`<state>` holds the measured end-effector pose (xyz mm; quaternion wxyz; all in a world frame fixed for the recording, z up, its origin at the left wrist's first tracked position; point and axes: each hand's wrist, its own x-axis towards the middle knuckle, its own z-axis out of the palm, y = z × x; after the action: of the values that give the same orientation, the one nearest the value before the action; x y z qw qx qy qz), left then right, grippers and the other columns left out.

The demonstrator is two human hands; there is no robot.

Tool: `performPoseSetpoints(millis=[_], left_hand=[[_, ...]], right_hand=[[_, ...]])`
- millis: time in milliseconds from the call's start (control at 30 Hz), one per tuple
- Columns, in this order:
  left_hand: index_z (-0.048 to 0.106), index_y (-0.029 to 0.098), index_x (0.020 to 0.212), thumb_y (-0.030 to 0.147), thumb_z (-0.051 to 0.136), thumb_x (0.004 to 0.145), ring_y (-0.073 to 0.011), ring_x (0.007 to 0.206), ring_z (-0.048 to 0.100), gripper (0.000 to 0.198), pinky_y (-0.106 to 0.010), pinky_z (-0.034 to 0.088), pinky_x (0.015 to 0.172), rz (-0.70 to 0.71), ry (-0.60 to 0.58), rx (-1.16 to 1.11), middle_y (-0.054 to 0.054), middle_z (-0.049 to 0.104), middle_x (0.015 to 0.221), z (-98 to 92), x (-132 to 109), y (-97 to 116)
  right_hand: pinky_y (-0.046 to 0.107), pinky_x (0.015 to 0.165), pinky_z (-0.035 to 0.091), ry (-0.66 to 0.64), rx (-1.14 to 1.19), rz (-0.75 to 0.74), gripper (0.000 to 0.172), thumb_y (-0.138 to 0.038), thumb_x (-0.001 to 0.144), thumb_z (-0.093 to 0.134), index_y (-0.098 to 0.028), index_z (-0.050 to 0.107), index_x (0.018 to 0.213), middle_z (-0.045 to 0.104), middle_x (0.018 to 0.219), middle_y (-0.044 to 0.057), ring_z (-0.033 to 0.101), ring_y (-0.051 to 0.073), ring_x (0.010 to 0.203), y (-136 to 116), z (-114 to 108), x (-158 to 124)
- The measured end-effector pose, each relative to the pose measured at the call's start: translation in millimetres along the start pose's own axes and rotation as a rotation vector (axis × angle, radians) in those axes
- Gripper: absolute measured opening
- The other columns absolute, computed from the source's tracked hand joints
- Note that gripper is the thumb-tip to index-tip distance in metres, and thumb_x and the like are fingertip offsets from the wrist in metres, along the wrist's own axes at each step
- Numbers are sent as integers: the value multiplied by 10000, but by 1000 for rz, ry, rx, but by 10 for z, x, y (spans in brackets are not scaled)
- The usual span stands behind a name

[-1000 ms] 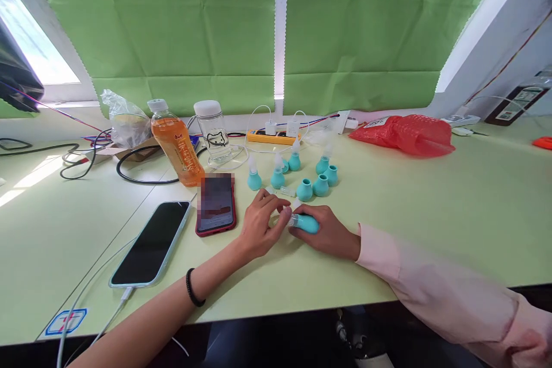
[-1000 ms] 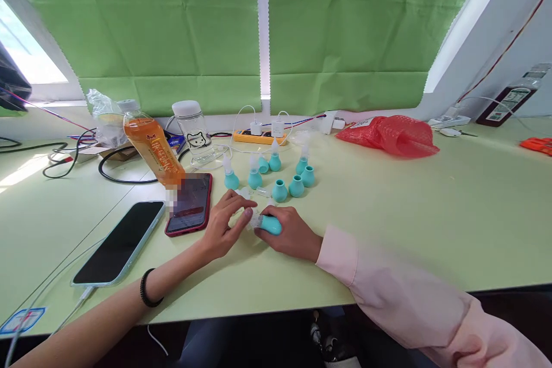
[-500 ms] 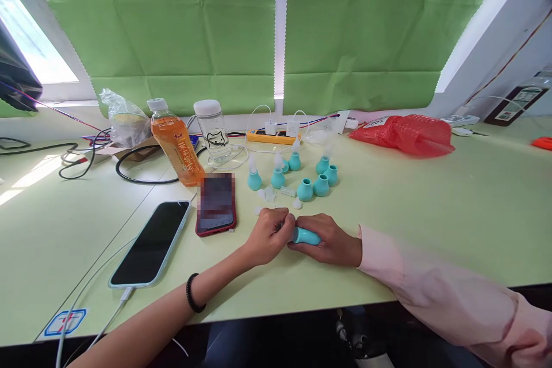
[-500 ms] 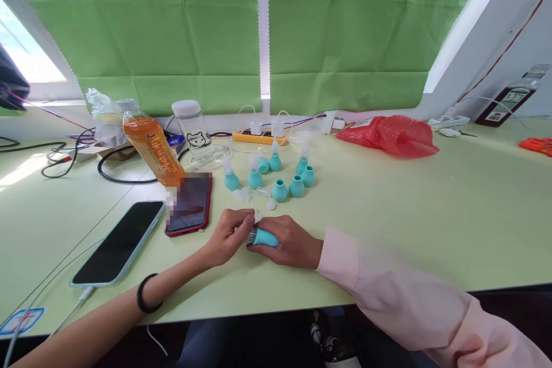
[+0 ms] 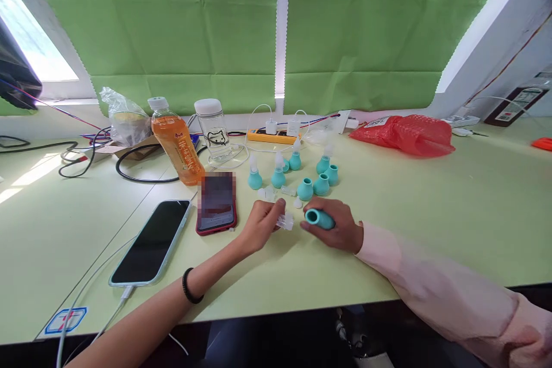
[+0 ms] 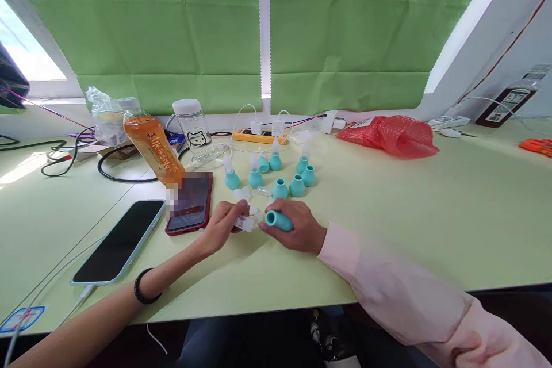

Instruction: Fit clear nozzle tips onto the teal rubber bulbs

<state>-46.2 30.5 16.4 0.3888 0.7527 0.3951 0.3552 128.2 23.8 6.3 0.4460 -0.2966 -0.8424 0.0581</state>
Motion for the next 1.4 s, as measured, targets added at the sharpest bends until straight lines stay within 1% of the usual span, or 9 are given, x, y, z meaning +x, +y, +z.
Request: performPoseSetpoints(millis=[100, 200, 467, 600, 700, 867, 1100, 1233, 1400], left_hand=[[459, 139, 599, 395, 303, 815, -122, 520, 436, 369, -248, 336, 506, 263, -77, 575, -11, 455, 530, 26, -39, 15], [513, 127, 817, 416, 340, 815, -189, 654, 527, 337, -273, 387, 533, 293, -162, 917, -65, 566, 667, 89, -44, 5], [446, 172, 1043, 173, 347, 826, -222, 841, 520, 238, -272, 435, 510, 128, -130, 1138, -100, 522, 944, 141, 23, -118], [471, 155, 1036, 170, 351, 815, -228, 866, 493, 252, -287, 442, 539, 154, -135, 1137, -119, 509, 950, 9, 46, 12], [546, 147, 929, 145, 402, 774, -227, 859, 458, 212, -310, 432, 628, 247, -214, 1164, -98, 534, 834, -254, 46, 178], [621, 210, 862, 161, 570, 629, -256, 898, 397, 244, -334, 391, 659, 197, -271, 1227, -83, 495, 873, -666, -85, 299], [604, 141, 694, 6, 540, 582, -273, 895, 419, 187, -356, 358, 647, 90, -384, 1338, -111, 487, 897, -623, -220, 162], [564, 136, 636, -46, 436, 622, -266, 890, 431, 223, -346, 355, 629, 121, -367, 1376, -110, 498, 850, -574, -206, 101], [543, 138, 615, -53, 444, 607, -252, 846, 443, 215, -324, 359, 593, 154, -395, 1394, -96, 513, 771, -583, -221, 50]], right_hand=[[263, 578, 414, 129, 63, 165, 104, -290, 743, 513, -211, 465, 791, 534, 676, -1, 507, 128, 602, 88, -42, 38], [291, 640, 420, 215, 94, 174, 89, -290, 773, 467, -205, 489, 790, 517, 731, 19, 504, 147, 688, 163, -70, 79], [282, 609, 420, 362, -58, 190, 238, -386, 771, 463, -230, 564, 921, 421, 821, 41, 462, 158, 752, 214, -253, 383], [253, 617, 425, 275, -105, 224, 251, -375, 765, 483, -225, 571, 945, 460, 815, 28, 482, 128, 710, 358, -279, 685], [265, 632, 439, 195, -159, 268, 245, -366, 714, 543, -196, 605, 879, 517, 796, 30, 509, 136, 702, 543, -244, 830], [285, 607, 446, -88, -253, 451, 256, -334, 617, 615, -156, 633, 800, 612, 790, 53, 552, 152, 647, 865, -157, 844], [256, 575, 449, -272, -222, 485, 293, -372, 589, 628, -159, 641, 790, 635, 734, 44, 570, 145, 643, 1069, -79, 764], [272, 595, 459, -160, -238, 448, 343, -415, 638, 578, -154, 617, 857, 633, 764, 53, 571, 141, 620, 1001, -140, 747], [283, 609, 463, 215, -321, 302, 207, -333, 676, 548, -159, 598, 778, 614, 722, 42, 555, 144, 623, 935, -422, 700]])
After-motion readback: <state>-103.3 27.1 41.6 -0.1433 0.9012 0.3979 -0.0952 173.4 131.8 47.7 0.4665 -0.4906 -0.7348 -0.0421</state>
